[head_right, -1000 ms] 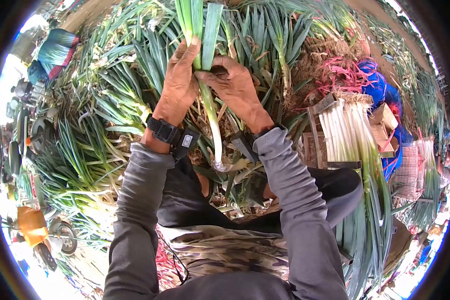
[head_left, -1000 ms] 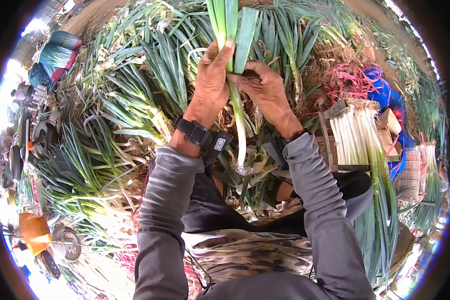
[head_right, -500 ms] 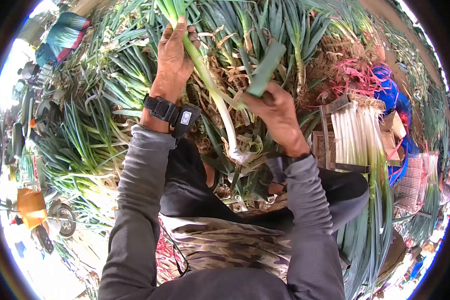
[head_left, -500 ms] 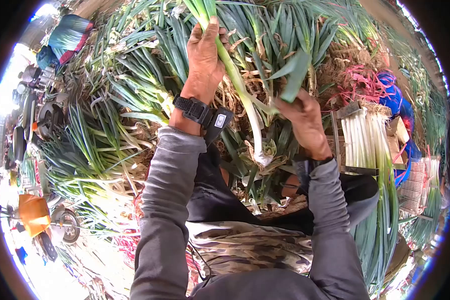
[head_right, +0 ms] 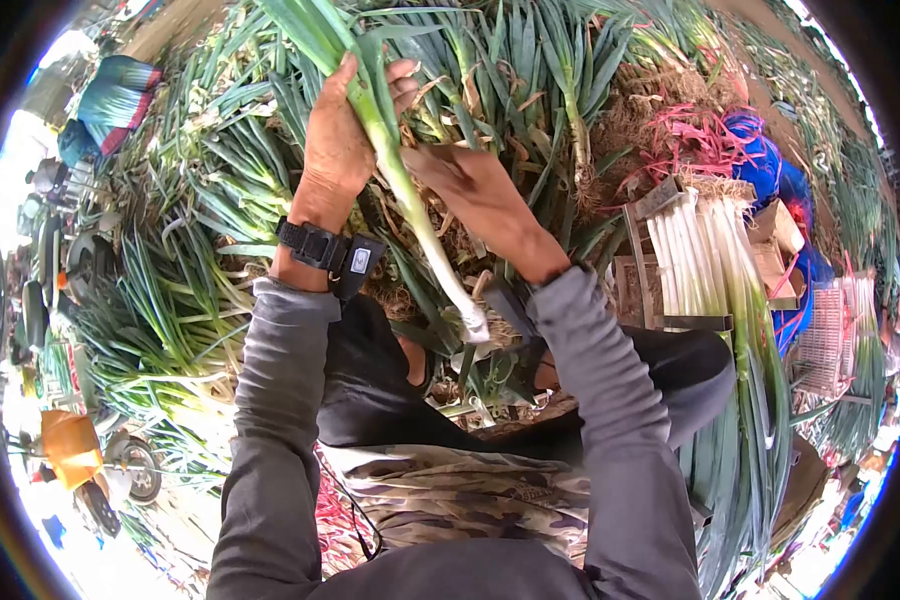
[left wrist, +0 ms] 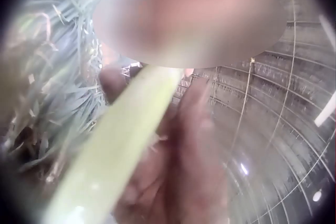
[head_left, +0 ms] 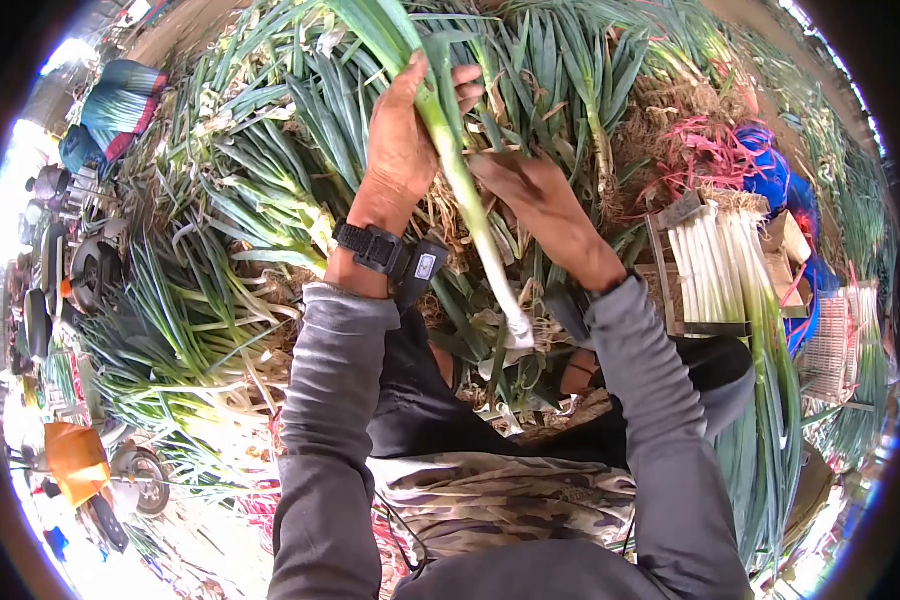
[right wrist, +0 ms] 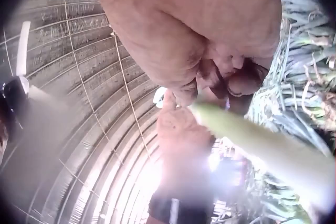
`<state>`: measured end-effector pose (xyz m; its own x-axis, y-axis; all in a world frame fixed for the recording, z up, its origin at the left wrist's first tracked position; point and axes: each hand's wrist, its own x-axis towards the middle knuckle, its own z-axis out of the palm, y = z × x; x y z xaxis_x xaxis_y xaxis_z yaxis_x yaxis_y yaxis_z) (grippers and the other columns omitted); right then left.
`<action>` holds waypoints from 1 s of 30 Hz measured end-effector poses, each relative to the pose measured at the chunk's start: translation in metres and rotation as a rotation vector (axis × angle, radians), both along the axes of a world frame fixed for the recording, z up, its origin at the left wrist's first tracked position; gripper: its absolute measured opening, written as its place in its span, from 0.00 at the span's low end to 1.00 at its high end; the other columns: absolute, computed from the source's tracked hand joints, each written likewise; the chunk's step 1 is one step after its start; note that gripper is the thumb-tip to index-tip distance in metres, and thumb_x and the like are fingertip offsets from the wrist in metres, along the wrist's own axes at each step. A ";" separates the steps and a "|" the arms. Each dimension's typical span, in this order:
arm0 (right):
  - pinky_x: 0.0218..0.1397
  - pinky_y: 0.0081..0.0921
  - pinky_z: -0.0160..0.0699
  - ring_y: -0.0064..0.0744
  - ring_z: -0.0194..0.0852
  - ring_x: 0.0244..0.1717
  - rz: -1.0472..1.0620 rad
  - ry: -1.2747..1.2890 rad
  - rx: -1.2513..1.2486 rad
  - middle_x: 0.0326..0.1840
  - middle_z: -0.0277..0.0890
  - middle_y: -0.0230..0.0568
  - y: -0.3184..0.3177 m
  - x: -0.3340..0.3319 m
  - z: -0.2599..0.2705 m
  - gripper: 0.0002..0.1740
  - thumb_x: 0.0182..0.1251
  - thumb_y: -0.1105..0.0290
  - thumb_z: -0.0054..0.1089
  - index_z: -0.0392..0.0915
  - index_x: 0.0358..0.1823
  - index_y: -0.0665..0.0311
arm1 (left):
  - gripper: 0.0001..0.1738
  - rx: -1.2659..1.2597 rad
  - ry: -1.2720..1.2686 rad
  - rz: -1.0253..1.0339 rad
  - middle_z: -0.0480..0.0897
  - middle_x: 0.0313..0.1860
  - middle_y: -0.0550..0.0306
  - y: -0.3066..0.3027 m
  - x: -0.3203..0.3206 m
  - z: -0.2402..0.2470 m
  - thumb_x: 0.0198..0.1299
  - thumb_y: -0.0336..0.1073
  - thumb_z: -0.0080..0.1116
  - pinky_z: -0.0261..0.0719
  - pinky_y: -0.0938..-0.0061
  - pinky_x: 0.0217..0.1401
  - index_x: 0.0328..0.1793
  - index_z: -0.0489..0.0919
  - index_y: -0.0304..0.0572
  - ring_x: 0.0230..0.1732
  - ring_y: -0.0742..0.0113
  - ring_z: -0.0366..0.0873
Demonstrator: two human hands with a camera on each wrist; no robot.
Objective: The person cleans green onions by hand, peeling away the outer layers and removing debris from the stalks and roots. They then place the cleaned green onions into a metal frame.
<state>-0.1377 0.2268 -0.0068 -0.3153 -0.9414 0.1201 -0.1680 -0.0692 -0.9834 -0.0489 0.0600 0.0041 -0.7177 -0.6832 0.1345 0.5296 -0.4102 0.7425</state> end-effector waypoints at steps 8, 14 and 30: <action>0.35 0.17 0.74 0.14 0.73 0.31 -0.108 -0.364 -0.073 0.34 0.82 0.29 -0.035 0.009 -0.021 0.17 0.73 0.59 0.68 0.86 0.47 0.68 | 0.26 0.007 -0.157 0.121 0.82 0.44 0.52 0.001 0.000 -0.015 0.71 0.52 0.64 0.85 0.65 0.46 0.57 0.77 0.33 0.46 0.63 0.81; 0.32 0.18 0.75 0.15 0.76 0.32 -0.230 -0.496 -0.204 0.34 0.81 0.28 -0.033 0.019 -0.038 0.13 0.74 0.65 0.67 0.85 0.48 0.68 | 0.17 0.150 -0.200 0.178 0.82 0.40 0.52 -0.004 -0.004 -0.020 0.71 0.45 0.65 0.82 0.71 0.35 0.51 0.77 0.38 0.34 0.66 0.79; 0.42 0.54 0.79 0.65 0.81 0.42 0.264 0.782 0.820 0.41 0.82 0.56 0.164 0.009 -0.238 0.15 0.71 0.62 0.64 0.81 0.51 0.63 | 0.27 -0.001 0.110 0.240 0.76 0.36 0.57 -0.102 0.056 -0.024 0.83 0.50 0.38 0.67 0.76 0.31 0.61 0.75 0.31 0.29 0.72 0.66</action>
